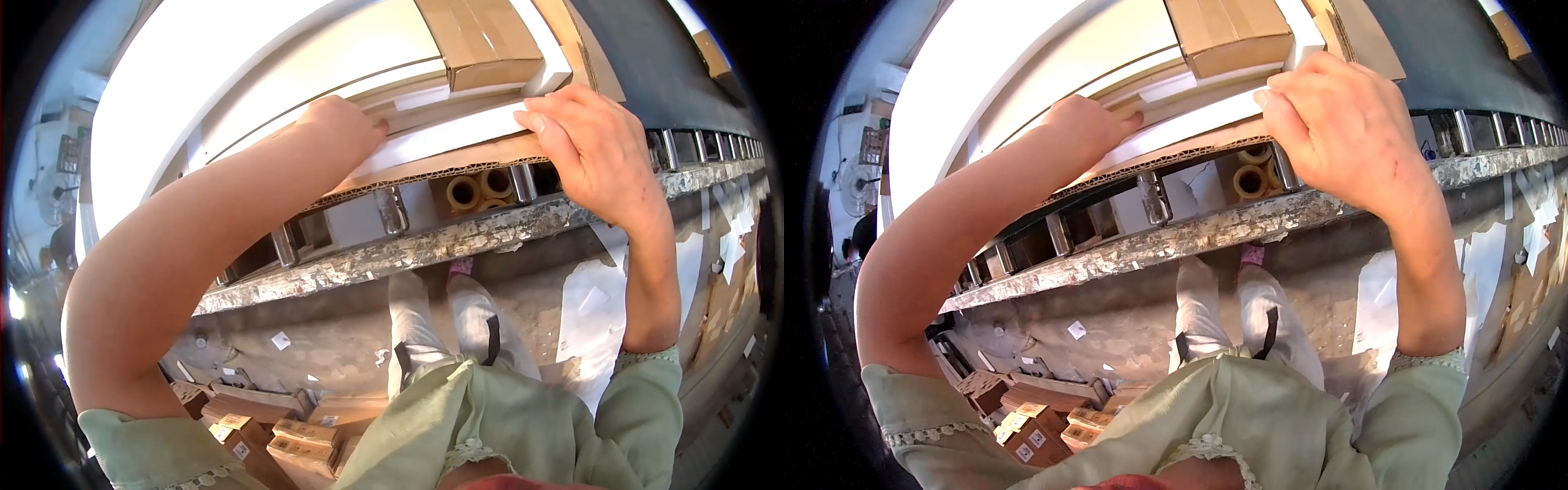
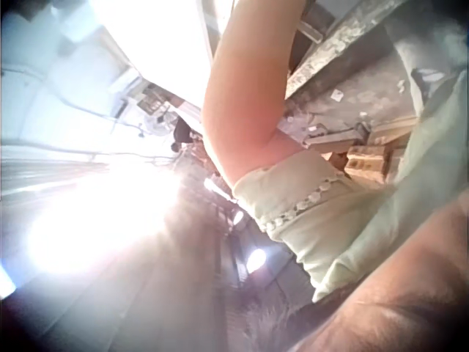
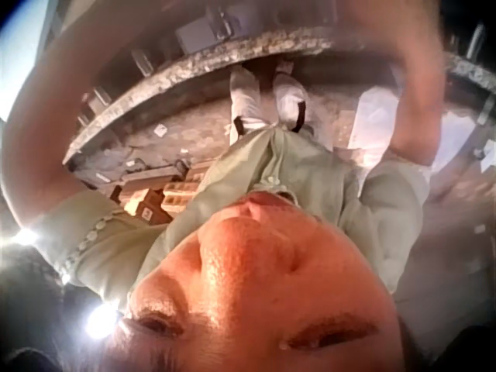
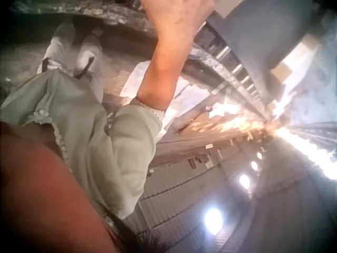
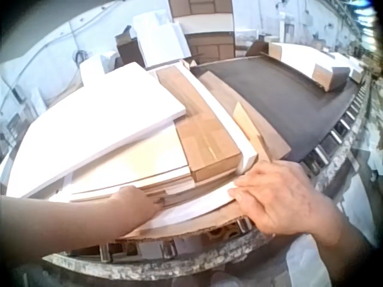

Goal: The person packages furniture components by placing foam protective layers and cardboard inserts around wooden panels on a conveyor belt.

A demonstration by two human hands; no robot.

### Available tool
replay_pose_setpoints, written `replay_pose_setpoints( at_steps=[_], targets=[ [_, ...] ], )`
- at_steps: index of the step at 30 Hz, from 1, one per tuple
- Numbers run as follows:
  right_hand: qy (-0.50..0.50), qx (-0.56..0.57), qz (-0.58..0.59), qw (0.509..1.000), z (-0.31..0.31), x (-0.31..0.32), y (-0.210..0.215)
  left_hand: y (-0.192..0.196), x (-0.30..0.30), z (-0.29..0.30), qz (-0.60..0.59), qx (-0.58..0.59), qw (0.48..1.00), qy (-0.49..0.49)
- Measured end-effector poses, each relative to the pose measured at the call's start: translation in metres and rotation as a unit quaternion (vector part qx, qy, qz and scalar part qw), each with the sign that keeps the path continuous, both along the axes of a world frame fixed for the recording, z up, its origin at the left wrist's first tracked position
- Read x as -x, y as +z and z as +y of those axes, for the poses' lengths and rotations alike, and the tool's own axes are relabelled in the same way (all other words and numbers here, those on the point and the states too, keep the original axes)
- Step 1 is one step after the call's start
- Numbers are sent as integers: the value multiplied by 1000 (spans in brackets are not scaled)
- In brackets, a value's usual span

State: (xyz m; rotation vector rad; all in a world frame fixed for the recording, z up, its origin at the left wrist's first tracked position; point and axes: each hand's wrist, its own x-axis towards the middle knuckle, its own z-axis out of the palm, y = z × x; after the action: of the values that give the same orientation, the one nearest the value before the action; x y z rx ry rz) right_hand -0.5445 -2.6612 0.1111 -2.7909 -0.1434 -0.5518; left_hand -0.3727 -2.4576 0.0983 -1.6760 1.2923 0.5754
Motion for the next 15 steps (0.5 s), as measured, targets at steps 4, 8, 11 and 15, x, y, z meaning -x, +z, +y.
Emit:
replay_pose_setpoints(
  at_steps=[4, 8, 11, 15],
  targets=[
    [7, -9, -12, 1000, -1, 0, 0, -2, 0, 5, -8, 2, 1000, -20],
    [9, 29, 56, 998, -4, 1, 3, 9, 4, 5, -3, 43, 999, -3],
    [17, 44, 56, 997, -4, 1, 5, 4, 4, 4, -10, 65, 998, -24],
    [14, 28, 58, 998, -3, 2, 5, 1, 5, 3, -15, 73, 996, -40]
  ],
)
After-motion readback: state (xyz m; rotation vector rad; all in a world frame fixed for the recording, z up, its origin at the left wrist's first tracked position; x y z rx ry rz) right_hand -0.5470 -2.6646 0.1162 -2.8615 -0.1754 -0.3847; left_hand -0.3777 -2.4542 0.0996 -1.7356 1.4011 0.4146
